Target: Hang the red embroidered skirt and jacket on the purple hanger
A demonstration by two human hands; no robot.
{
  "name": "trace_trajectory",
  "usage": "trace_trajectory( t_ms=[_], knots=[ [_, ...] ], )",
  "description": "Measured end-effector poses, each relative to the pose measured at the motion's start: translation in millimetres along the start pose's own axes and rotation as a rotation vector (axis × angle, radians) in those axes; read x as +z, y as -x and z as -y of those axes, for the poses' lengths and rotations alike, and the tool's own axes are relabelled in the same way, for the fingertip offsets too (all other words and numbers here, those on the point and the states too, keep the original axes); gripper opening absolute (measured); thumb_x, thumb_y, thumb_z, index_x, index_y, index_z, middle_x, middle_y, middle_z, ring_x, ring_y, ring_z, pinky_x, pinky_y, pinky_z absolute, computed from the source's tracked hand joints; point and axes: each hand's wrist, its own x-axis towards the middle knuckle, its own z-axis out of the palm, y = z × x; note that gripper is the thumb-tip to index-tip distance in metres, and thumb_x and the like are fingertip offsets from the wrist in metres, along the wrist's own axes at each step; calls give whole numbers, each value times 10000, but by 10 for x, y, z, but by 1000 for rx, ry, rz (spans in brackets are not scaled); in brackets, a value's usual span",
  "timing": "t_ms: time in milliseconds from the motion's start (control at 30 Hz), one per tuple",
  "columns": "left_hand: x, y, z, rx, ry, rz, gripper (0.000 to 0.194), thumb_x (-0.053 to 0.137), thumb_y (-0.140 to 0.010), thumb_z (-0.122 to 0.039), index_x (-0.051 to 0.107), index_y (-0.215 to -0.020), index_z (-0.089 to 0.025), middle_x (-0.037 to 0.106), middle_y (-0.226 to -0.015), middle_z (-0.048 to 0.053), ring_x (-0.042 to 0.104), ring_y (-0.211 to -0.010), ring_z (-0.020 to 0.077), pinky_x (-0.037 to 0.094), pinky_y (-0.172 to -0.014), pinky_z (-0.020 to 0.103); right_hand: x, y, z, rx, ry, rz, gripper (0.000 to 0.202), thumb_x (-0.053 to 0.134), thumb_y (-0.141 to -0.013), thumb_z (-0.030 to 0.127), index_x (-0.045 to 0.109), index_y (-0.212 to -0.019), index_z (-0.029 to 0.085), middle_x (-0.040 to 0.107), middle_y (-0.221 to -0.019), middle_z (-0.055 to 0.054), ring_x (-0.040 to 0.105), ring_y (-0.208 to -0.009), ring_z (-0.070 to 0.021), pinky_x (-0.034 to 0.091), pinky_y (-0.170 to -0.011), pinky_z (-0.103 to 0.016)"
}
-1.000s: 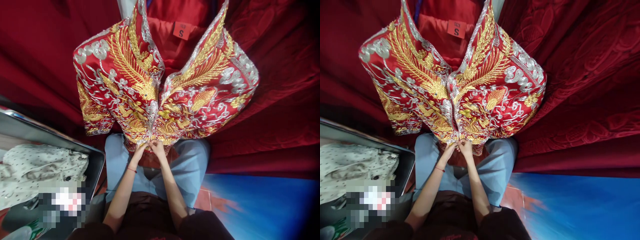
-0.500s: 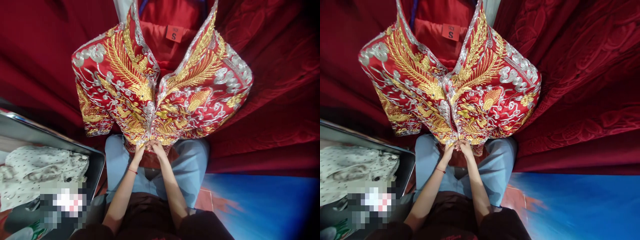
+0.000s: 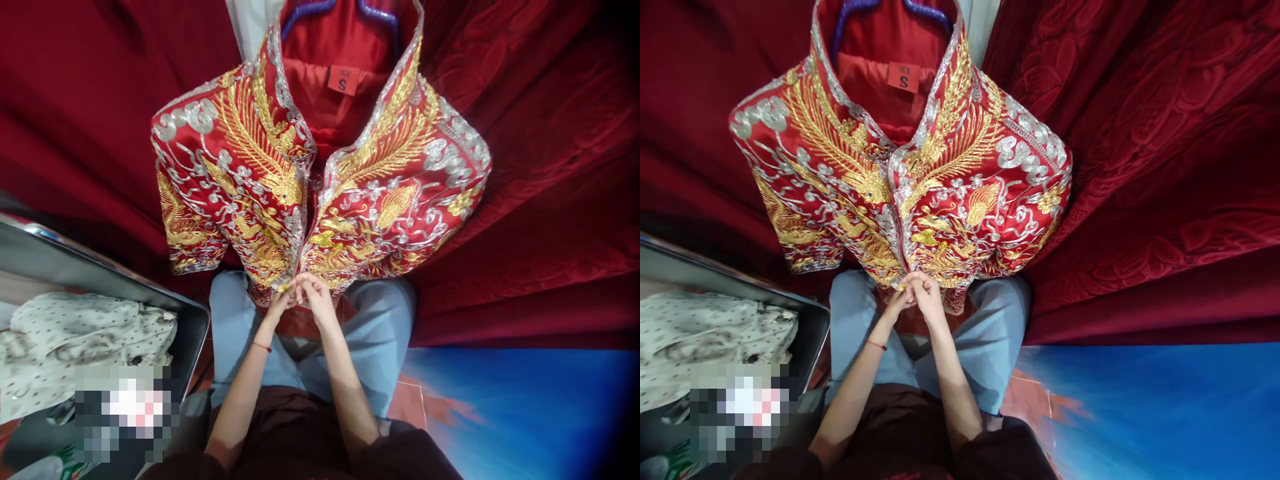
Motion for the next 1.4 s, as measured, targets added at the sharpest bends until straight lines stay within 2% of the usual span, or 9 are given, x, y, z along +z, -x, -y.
trace_trajectory(
  t_ms=[133,300,400,500,700,867,967,1167,1400],
  knots=[
    [-4,216,-378,-8,-182,39,261,861,-630,-392,674,-621,-209,629,-547,31,619,-575,211,499,-660,329,-44,-15,1,-25,27,-9,282,600,-842,444,683,-763,186,511,-491,51,427,-453,-87,357,-517,-234],
    [307,422,-1121,486,-773,-168,118,776,-724,-226,669,-773,-238,696,-776,37,642,-767,218,430,-743,268,35,17,-5,-39,18,1,279,598,-840,437,679,-761,181,499,-478,57,407,-442,-78,337,-505,-229],
    [509,461,-1333,531,-1162,-163,134,622,-814,-137,669,-907,-223,722,-868,66,678,-855,243,428,-737,278,128,22,24,-39,-2,-38,281,603,-811,448,645,-721,185,477,-450,66,369,-412,-71,303,-470,-223],
    [579,470,-1299,518,-1323,-137,238,509,-889,-122,670,-1047,-196,740,-920,90,706,-879,234,447,-728,276,244,26,181,-76,-25,-82,291,611,-806,461,646,-726,184,468,-452,70,353,-404,-68,281,-447,-219],
    [520,518,-1171,510,-1379,-172,278,469,-986,-313,646,-1158,-187,748,-920,96,726,-837,233,465,-699,274,479,42,747,-237,70,-52,295,598,-886,432,695,-776,176,515,-506,50,421,-456,-74,344,-489,-218],
    [564,537,-1242,529,-1372,-191,328,407,-1025,-379,633,-1183,-200,757,-983,100,734,-907,233,487,-733,273,547,35,930,-288,80,-62,284,607,-893,424,699,-784,178,526,-521,47,423,-454,-74,346,-478,-221],
    [586,522,-1209,535,-1378,-220,372,371,-1041,-401,621,-1208,-183,758,-1047,122,735,-943,232,493,-760,268,585,80,1063,-397,90,-116,261,590,-913,411,703,-814,197,535,-545,46,420,-460,-75,349,-473,-225],
    [597,572,-1086,568,-1367,-280,415,348,-1049,-412,602,-1262,-163,752,-1082,144,740,-942,255,503,-768,306,764,82,1612,-623,212,-144,335,541,-953,487,702,-843,214,578,-583,23,435,-457,-79,364,-461,-243],
    [627,545,-1368,535,-1392,-194,364,389,-1027,-417,645,-1157,-192,745,-970,133,734,-924,281,522,-789,385,889,-189,1852,-706,343,-125,420,473,-977,572,680,-923,211,618,-629,0,518,-504,-90,373,-468,-239]
  ],
)
